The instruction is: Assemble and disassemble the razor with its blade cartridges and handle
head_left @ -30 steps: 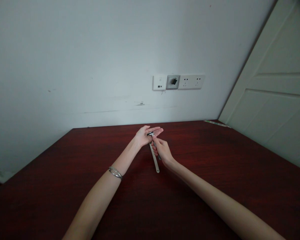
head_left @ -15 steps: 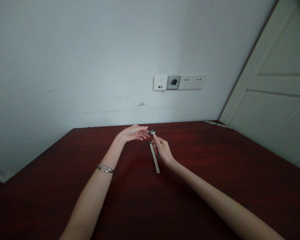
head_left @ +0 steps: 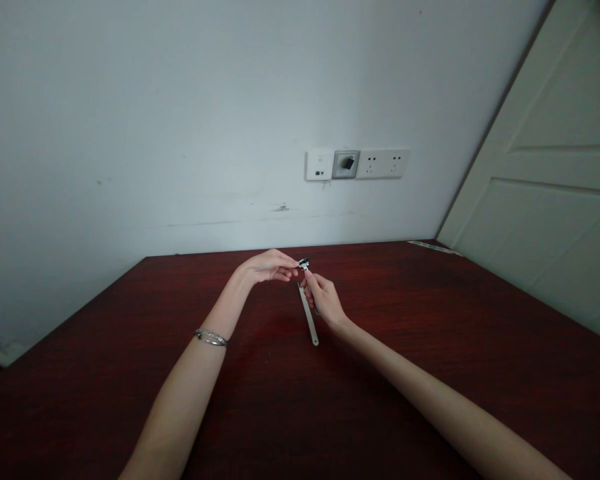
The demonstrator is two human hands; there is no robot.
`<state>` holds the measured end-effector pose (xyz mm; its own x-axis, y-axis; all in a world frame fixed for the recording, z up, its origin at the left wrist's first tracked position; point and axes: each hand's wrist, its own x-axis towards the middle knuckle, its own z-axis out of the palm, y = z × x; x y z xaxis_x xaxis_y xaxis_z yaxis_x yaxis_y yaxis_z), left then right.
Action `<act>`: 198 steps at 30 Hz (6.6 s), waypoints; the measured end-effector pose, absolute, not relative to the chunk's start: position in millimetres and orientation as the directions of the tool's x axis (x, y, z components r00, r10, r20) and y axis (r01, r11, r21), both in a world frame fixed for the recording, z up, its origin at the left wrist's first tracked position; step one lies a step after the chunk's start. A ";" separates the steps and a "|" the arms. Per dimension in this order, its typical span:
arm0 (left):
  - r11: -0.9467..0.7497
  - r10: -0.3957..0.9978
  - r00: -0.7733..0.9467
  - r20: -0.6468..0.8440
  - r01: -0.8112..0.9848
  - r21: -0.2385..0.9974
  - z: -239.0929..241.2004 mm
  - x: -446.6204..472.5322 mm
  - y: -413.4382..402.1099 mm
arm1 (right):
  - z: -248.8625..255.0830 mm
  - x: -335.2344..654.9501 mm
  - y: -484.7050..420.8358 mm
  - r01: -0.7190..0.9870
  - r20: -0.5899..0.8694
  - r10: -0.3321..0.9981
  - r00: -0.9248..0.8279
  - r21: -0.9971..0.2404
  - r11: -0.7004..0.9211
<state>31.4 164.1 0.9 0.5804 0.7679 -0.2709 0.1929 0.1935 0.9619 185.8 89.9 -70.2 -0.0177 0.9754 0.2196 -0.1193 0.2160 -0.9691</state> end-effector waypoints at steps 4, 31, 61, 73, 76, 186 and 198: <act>0.215 0.773 0.572 -0.276 0.173 0.961 0.6 32.4 164.7 | -69.8 186.1 89.4 -0.104 0.264 0.964 -0.015 -0.960 0.261; 0.227 0.734 0.633 -0.247 0.114 0.967 0.3 31.7 162.8 | -64.8 188.8 85.0 -0.032 0.325 0.944 0.050 -0.944 0.327; 0.176 0.812 0.554 -0.182 0.063 0.982 0.9 31.9 164.1 | -66.0 185.9 84.7 -0.078 0.327 0.944 0.040 -0.941 0.329; 0.019 0.906 0.343 -0.250 0.556 0.831 -15.4 2.0 180.9 | -72.0 182.9 87.1 -0.191 0.257 0.965 -0.055 -0.951 0.242; 0.023 0.907 0.294 -0.301 0.679 0.734 -25.2 -1.6 188.1 | -71.6 182.3 86.6 -0.184 0.261 0.963 -0.062 -0.952 0.246; -0.133 0.909 0.416 0.033 0.213 0.968 -5.6 19.7 130.5 | -16.0 231.2 74.7 0.885 0.162 0.933 -0.321 -0.299 0.356; -0.374 0.865 0.437 0.246 0.234 0.897 -34.2 34.0 137.9 | 18.1 286.3 87.5 0.633 0.393 0.847 -0.359 -0.564 0.530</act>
